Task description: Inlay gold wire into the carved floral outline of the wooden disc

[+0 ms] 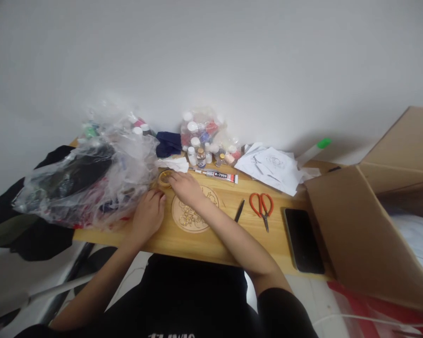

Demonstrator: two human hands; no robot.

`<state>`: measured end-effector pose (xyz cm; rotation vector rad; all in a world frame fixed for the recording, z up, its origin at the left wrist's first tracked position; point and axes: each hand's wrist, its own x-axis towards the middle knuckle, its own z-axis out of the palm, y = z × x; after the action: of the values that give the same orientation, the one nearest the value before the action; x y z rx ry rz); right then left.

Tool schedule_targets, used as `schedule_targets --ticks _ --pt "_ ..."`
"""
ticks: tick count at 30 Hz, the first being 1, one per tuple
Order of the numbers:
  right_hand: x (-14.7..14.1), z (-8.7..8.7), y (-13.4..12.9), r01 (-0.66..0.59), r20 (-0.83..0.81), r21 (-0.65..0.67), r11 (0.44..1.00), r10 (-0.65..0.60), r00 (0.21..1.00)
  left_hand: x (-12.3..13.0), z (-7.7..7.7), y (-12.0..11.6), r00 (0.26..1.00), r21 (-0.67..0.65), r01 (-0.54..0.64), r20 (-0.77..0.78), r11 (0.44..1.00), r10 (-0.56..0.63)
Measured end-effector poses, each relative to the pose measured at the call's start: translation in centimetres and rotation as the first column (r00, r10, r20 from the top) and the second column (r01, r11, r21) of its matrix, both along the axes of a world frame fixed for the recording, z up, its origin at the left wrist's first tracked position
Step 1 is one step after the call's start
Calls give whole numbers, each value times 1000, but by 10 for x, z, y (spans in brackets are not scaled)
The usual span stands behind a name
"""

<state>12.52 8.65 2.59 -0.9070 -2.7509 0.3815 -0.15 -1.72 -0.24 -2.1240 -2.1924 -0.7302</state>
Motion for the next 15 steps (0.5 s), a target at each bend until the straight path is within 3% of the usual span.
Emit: schedule_targets --ticks 15 --pt "-6 1 7 78 73 81 994 -84 994 -1 0 -1 1000 22 -14 -11 1000 14"
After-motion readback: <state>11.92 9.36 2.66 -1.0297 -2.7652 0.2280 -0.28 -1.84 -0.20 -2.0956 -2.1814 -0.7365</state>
